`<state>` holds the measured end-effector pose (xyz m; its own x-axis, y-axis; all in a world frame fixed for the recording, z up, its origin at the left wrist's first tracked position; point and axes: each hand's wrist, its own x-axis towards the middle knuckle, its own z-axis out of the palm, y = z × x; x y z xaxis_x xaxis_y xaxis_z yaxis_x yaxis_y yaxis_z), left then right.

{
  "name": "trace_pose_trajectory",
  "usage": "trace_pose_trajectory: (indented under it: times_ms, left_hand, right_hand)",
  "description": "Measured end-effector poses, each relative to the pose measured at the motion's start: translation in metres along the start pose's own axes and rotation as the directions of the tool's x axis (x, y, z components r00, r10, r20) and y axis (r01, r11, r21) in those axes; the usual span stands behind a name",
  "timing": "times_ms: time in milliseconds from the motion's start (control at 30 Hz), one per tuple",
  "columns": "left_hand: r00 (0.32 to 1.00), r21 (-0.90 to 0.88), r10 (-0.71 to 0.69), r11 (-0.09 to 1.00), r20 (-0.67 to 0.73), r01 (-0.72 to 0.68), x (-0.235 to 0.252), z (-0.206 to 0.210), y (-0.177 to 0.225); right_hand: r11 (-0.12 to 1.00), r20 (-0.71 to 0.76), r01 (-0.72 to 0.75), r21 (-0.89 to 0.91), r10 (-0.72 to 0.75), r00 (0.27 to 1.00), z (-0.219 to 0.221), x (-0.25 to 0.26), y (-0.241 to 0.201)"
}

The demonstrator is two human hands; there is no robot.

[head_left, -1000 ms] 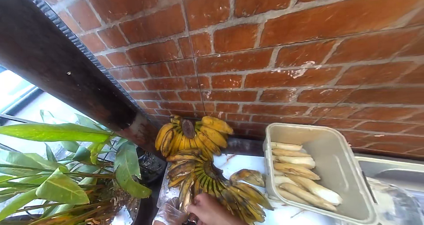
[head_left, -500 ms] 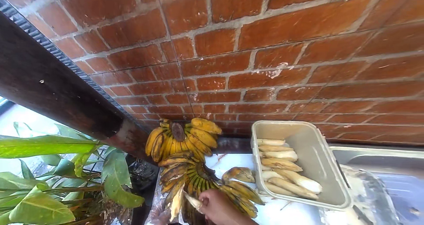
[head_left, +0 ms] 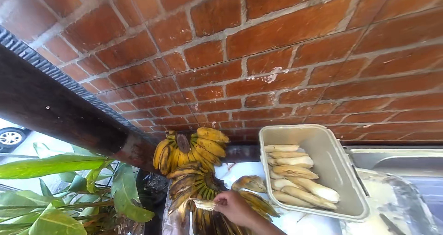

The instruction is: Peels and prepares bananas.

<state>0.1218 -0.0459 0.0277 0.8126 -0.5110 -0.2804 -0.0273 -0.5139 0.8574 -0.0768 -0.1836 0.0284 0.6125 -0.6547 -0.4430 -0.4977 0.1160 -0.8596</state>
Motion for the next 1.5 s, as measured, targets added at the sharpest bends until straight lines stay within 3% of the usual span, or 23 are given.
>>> trace_pose_trajectory:
  times_ms: [67,133,300,400,467,533,567,633,700,767,833,1000,1167,1267,1333,1400,1467,1500]
  left_hand:
    - [0.993,0.303,0.082,0.947,0.082,-0.103,0.003,0.003,0.018]
    - [0.983,0.552,0.038,0.823,0.180,-0.132,0.013,0.007,0.035]
    - [0.909,0.652,-0.032,0.707,0.415,-0.272,0.043,0.020,0.065]
    - [0.845,0.622,-0.065,0.707,0.531,-0.336,0.053,0.013,0.073]
    - [0.805,0.501,-0.069,0.813,0.589,-0.298,0.054,0.002,0.075]
    - [0.740,0.174,-0.034,0.978,0.672,-0.114,0.050,-0.005,0.074]
    - [0.695,0.006,-0.014,1.000,0.719,0.014,0.047,-0.008,0.077]
    - [0.626,-0.290,0.097,0.933,0.774,0.214,0.044,-0.008,0.084]
    - [0.600,-0.534,0.228,0.745,0.767,0.400,0.033,0.005,0.097]
    - [0.637,-0.655,0.256,0.537,0.727,0.532,0.014,0.027,0.113]
    - [0.684,-0.707,0.240,0.433,0.689,0.560,-0.003,0.049,0.122]
    - [0.837,-0.802,0.151,0.417,0.526,0.428,-0.035,0.083,0.129]
    - [0.884,-0.834,0.118,0.409,0.452,0.372,-0.058,0.096,0.132]
    - [0.894,-0.855,0.145,0.391,0.423,0.341,-0.066,0.098,0.133]
    - [0.915,-0.870,0.148,0.397,0.374,0.292,-0.070,0.100,0.146]
    - [0.933,-0.846,0.145,0.484,0.329,0.223,-0.082,0.111,0.166]
    - [0.947,-0.765,0.131,0.627,0.292,0.149,-0.101,0.136,0.191]
    - [0.951,-0.687,0.148,0.721,0.273,0.086,-0.111,0.154,0.202]
  right_hand:
    - [1.000,0.016,0.009,0.000,-0.009,1.000,-0.002,-0.001,0.001]
    - [1.000,0.025,0.013,-0.010,-0.013,1.000,-0.002,-0.002,0.001]
    - [0.999,0.014,0.030,-0.031,-0.029,0.999,0.000,-0.003,0.003]
    - [0.998,0.028,0.040,-0.040,-0.039,0.999,-0.001,-0.003,0.003]
    - [0.998,0.043,0.055,-0.032,-0.054,0.998,-0.004,-0.004,0.003]
    - [0.997,0.042,0.075,-0.024,-0.074,0.996,-0.005,-0.008,0.005]
    - [0.996,0.028,0.088,-0.003,-0.088,0.996,-0.004,-0.011,0.006]
    - [0.989,-0.058,0.126,0.078,-0.122,0.991,0.002,-0.024,0.001]
    - [0.960,-0.139,0.207,0.189,-0.183,0.973,0.012,-0.041,-0.008]
    - [0.894,-0.157,0.275,0.353,-0.233,0.960,0.018,-0.059,-0.021]
    - [0.814,-0.172,0.294,0.501,-0.239,0.956,0.018,-0.070,-0.032]
    - [0.763,-0.268,0.282,0.581,-0.148,0.952,0.001,-0.082,-0.029]
    - [0.802,-0.302,0.303,0.515,-0.161,0.939,-0.020,-0.093,-0.015]
    - [0.881,-0.297,0.307,0.360,-0.204,0.933,-0.035,-0.099,-0.011]
    - [0.898,-0.337,0.426,0.112,-0.370,0.866,-0.043,-0.099,0.001]
    - [0.850,-0.249,0.484,-0.208,-0.525,0.814,-0.052,-0.095,0.027]
    - [0.824,-0.031,0.399,-0.402,-0.448,0.894,-0.058,-0.100,0.044]
    - [0.821,0.002,0.374,-0.432,-0.414,0.910,-0.056,-0.105,0.049]
